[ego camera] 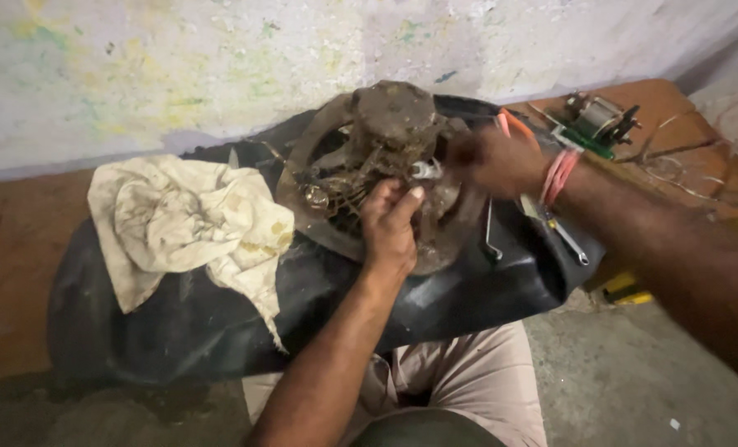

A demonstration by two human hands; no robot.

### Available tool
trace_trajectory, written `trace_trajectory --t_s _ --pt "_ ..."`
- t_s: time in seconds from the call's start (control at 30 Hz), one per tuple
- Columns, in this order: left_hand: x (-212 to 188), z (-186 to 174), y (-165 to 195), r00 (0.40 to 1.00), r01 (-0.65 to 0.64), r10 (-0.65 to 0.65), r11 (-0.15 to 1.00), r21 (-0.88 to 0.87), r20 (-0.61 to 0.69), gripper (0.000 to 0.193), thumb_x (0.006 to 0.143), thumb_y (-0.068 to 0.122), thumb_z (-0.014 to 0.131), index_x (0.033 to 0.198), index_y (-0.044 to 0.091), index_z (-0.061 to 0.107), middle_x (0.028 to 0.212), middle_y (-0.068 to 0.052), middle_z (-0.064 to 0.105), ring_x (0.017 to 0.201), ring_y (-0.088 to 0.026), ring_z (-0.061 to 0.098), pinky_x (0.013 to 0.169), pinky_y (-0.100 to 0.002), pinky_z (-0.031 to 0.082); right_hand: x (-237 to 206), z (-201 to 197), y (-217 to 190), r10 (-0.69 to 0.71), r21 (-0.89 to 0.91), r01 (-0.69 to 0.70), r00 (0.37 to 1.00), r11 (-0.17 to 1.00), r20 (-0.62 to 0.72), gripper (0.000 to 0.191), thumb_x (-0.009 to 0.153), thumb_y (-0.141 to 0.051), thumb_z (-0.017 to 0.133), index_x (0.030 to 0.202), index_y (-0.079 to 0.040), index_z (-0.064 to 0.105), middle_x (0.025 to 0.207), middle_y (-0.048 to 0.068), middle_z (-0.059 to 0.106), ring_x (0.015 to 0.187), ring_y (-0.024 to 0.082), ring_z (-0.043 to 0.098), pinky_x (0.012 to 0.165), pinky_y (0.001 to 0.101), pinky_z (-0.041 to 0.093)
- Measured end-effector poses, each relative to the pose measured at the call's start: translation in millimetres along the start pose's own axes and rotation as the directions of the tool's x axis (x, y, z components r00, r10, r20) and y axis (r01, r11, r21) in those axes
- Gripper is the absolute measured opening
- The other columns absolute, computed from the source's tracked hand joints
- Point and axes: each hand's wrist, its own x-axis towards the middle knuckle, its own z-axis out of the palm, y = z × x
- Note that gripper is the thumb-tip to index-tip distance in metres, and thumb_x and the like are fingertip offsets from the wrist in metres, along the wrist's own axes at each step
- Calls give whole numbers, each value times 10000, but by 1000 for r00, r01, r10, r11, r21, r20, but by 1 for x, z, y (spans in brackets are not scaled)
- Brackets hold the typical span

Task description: The person disassembles a dirty pedestal fan by loosening and removing screws and bolts from the fan cage and motor housing using a screwdriver, wrench, and pliers. The person flips the fan over to access the rear and continues to remove fasteners and separate the cage from the motor assembly.

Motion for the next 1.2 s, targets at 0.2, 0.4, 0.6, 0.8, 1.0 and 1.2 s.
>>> trace_trajectory --t_s 0.2,0.4,0.6,0.8,1.0,1.2 --pt "0 8 11 1000 -14 14 1000 20 21 149 927 -7 699 1072 -19 663 1013 -91 716 885 -131 668 835 -283 549 -6 -16 11 -270 -152 241 939 958 -212 209 911 -177 684 1079 -59 723 931 156 738 807 316 701 717 441 561" --pt "-3 15 19 998 62 -62 998 -4 26 144 922 10 661 1059 -18 625 993 -126 738 826 -162 708 762 -348 609 -42 -9 81 256 193 -194 886 962 -386 390 921 -335 752 1032 31 673 865 221 690 824 379 670 722 483 538" --pt "-2 18 19 998 -33 44 968 248 -40 201 949 41 689 1121 -51 646 1000 -137 756 863 -135 700 815 -265 548 -81 46 145 632 -109 -656 751 747 -193 491 826 -446 729 1066 -21 782 940 260 749 871 418 737 813 494 570" --pt "-11 12 41 986 -41 137 742 669 -92 202 949 94 754 1073 -59 709 882 -96 736 778 -122 652 723 -261 530 -76 57 175 593 -26 -605 788 796 -164 466 756 -372 801 1046 -7 784 947 219 763 871 360 739 813 444 567" --pt "-42 -6 81 949 -285 298 668 687 105 194 993 73 683 1152 -38 669 971 -55 725 849 -99 656 751 -232 551 -80 30 165 670 540 -582 741 608 44 294 779 -210 806 963 18 786 796 112 695 664 224 598 601 384 453" --pt "-55 9 128 813 -559 438 402 725 384 339 996 90 695 1318 28 607 1133 -100 749 981 -163 740 883 -299 616 -116 3 102 405 871 -86 904 484 -136 152 848 -99 709 993 -98 754 736 9 658 577 117 551 518 280 433"
